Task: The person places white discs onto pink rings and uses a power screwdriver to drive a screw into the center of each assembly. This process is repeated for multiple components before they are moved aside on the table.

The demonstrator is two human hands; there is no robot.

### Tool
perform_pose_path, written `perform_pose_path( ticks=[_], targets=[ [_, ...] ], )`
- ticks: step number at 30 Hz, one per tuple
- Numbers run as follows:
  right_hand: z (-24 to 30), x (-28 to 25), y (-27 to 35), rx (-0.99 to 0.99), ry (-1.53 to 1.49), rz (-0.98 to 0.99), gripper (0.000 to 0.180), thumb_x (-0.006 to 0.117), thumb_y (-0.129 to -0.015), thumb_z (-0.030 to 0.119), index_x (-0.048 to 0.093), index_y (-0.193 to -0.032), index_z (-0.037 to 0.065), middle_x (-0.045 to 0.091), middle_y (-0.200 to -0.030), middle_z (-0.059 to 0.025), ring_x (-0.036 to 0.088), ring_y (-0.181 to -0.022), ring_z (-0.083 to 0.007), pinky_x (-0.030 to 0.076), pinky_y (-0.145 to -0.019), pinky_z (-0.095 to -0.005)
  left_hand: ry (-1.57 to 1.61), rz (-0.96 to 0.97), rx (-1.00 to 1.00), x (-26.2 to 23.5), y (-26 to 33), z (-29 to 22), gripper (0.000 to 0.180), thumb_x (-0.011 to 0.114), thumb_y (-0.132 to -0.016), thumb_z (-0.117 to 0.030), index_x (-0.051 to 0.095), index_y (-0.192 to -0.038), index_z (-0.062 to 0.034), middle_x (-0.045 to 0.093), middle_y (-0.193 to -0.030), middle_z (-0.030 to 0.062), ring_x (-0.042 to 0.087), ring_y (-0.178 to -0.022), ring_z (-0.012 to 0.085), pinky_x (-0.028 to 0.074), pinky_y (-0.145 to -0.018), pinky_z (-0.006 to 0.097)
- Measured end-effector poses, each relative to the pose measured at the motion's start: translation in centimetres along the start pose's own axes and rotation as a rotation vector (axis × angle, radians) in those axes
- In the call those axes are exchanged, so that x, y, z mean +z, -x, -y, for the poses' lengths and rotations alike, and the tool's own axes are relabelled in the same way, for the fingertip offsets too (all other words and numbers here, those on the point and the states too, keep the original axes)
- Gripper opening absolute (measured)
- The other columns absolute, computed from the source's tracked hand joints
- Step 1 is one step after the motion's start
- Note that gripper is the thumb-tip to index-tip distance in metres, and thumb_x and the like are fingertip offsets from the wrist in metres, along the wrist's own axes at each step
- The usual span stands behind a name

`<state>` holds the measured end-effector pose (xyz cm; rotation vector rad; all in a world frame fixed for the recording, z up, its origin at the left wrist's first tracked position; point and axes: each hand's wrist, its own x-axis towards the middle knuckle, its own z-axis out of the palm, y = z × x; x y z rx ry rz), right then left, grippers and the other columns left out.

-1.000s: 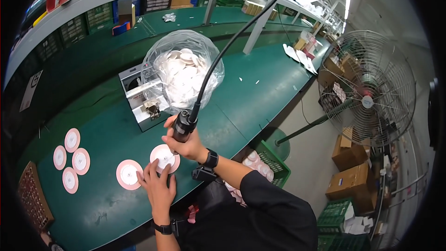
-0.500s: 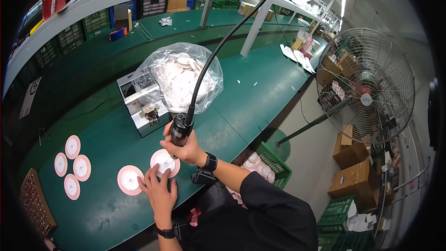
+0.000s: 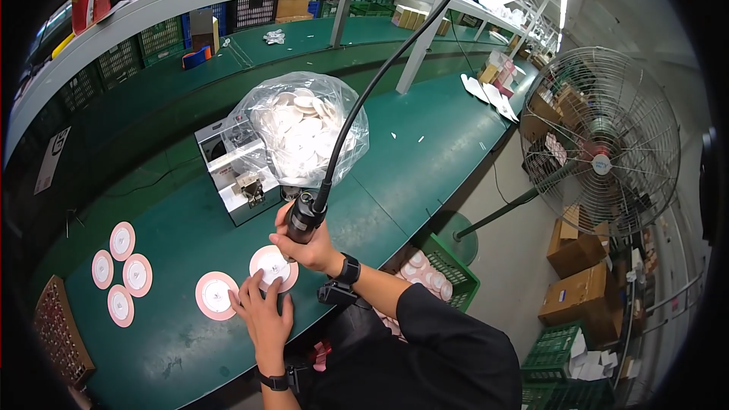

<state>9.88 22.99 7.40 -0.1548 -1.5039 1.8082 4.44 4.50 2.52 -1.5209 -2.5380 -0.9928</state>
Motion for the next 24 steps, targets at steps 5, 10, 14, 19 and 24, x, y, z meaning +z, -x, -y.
perform_pose_path(
  ticks=[5,10,14,19,24],
  targets=[
    [0.01,-0.17,0.09,-0.028,0.011,0.001,0.031,0.07,-0.088,-0.009,0.051,-0.108,0.004,0.057,-0.075,-0.0016,0.055,-0.057,-0.0071,0.043,-0.048,-0.0243,0.006,0.008,-0.009,-0.05,0.02,0.01,0.034,0.075,-0.081,-0.017,0.072,-0.114,-0.0139,0.054,-0.14,0.0081,0.045,-0.134,0.0324,0.016,-0.122,0.06],
    [0.02,-0.1,0.09,-0.022,0.017,-0.011,0.031,0.07,-0.088,-0.009,0.051,-0.109,0.004,0.057,-0.075,-0.0019,0.056,-0.056,-0.0078,0.043,-0.048,-0.0247,-0.001,0.01,-0.01,-0.1,0.01,0.06,0.033,0.075,-0.081,-0.017,0.072,-0.114,-0.0136,0.054,-0.14,0.0082,0.046,-0.134,0.0322,0.016,-0.122,0.059],
    [0.03,-0.23,0.02,-0.03,0.024,-0.004,0.031,0.07,-0.088,-0.009,0.05,-0.109,0.003,0.058,-0.075,-0.0025,0.056,-0.056,-0.0079,0.043,-0.048,-0.0249,-0.003,0.011,-0.008,-0.12,-0.08,-0.02,0.033,0.075,-0.081,-0.017,0.071,-0.113,-0.0133,0.054,-0.14,0.0081,0.046,-0.134,0.0321,0.017,-0.122,0.059],
    [0.39,-0.26,0.02,0.024,-0.042,-0.027,0.029,0.071,-0.087,-0.007,0.052,-0.107,0.004,0.058,-0.077,-0.0007,0.054,-0.061,-0.0058,0.043,-0.052,-0.0236,0.005,0.023,-0.019,-0.1,-0.17,0.06,0.033,0.075,-0.081,-0.017,0.071,-0.113,-0.0125,0.054,-0.14,0.0082,0.046,-0.134,0.0321,0.016,-0.122,0.06],
    [0.11,-0.45,0.25,0.0,-0.022,-0.021,0.029,0.072,-0.088,-0.006,0.052,-0.107,0.003,0.058,-0.078,-0.0011,0.054,-0.063,-0.0055,0.043,-0.055,-0.0231,0.023,0.028,-0.018,-0.01,-0.17,0.24,0.033,0.074,-0.081,-0.019,0.071,-0.113,-0.0113,0.053,-0.141,0.0086,0.046,-0.134,0.0326,0.015,-0.121,0.062]
  ],
)
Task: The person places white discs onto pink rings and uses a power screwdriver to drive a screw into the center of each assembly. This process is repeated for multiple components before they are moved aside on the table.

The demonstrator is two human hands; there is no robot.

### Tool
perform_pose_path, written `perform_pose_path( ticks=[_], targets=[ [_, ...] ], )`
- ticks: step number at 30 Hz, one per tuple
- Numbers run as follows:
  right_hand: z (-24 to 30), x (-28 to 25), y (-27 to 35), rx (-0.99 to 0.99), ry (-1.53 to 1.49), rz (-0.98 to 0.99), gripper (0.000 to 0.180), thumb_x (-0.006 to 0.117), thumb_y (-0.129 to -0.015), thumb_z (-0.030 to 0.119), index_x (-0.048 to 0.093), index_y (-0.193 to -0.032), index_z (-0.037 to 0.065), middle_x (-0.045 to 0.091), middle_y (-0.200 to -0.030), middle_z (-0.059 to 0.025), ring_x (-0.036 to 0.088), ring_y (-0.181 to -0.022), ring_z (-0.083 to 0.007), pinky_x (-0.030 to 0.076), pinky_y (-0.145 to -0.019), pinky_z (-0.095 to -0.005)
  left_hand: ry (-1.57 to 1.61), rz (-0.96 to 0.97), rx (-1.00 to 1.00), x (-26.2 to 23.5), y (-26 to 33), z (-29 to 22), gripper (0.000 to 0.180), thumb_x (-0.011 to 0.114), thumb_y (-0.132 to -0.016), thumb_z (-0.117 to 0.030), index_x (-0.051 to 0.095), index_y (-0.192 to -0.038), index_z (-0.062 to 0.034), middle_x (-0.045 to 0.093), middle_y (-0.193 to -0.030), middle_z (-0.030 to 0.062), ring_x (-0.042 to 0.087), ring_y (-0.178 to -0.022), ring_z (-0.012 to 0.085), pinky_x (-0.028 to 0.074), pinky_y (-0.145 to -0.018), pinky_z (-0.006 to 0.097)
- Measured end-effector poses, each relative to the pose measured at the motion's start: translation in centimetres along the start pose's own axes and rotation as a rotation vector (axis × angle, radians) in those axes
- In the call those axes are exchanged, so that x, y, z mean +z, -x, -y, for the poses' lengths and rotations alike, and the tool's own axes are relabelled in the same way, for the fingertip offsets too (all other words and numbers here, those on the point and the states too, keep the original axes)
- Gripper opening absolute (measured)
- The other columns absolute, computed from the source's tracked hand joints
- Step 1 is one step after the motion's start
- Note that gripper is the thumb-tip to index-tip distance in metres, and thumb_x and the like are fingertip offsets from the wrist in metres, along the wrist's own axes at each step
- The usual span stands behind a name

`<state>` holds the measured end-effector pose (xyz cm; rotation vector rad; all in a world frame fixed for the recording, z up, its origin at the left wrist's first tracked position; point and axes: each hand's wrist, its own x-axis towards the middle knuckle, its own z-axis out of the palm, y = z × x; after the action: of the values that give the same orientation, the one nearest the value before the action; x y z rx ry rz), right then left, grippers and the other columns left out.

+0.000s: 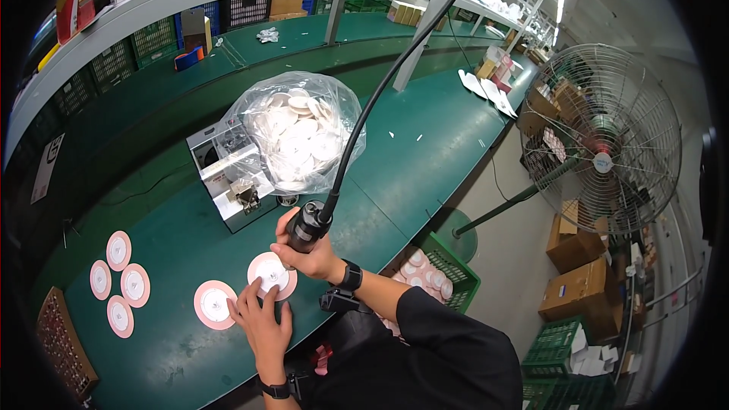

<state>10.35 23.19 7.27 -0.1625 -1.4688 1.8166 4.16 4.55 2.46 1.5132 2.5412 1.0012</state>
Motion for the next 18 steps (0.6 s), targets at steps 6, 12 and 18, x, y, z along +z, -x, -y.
perform_pose_path(
  ticks=[6,12,18],
  targets=[
    [-0.21,-0.18,0.3,-0.023,0.014,0.022,0.03,0.072,-0.089,-0.005,0.051,-0.109,0.003,0.06,-0.079,-0.0037,0.056,-0.062,-0.007,0.045,-0.054,-0.0235,0.01,-0.004,-0.001,0.05,-0.02,0.05,0.036,0.074,-0.081,-0.018,0.068,-0.116,-0.0102,0.053,-0.142,0.0083,0.046,-0.134,0.0332,0.015,-0.121,0.062],
    [-0.08,-0.28,0.65,-0.022,0.056,0.016,0.031,0.075,-0.088,-0.002,0.053,-0.108,0.004,0.06,-0.081,-0.0026,0.056,-0.068,-0.0066,0.046,-0.059,-0.0233,0.011,-0.018,-0.001,-0.07,0.01,-0.06,0.037,0.074,-0.081,-0.018,0.068,-0.116,-0.0093,0.052,-0.143,0.0118,0.045,-0.136,0.0341,0.014,-0.122,0.061],
    [-0.1,-0.32,0.87,-0.084,0.127,0.014,0.031,0.075,-0.087,-0.002,0.054,-0.108,0.005,0.06,-0.083,-0.0015,0.056,-0.072,-0.0063,0.046,-0.063,-0.0234,0.01,0.0,-0.003,-0.26,-0.06,-0.08,0.038,0.074,-0.081,-0.015,0.066,-0.118,-0.0101,0.049,-0.145,0.0156,0.043,-0.138,0.0354,0.013,-0.123,0.059]
  ],
)
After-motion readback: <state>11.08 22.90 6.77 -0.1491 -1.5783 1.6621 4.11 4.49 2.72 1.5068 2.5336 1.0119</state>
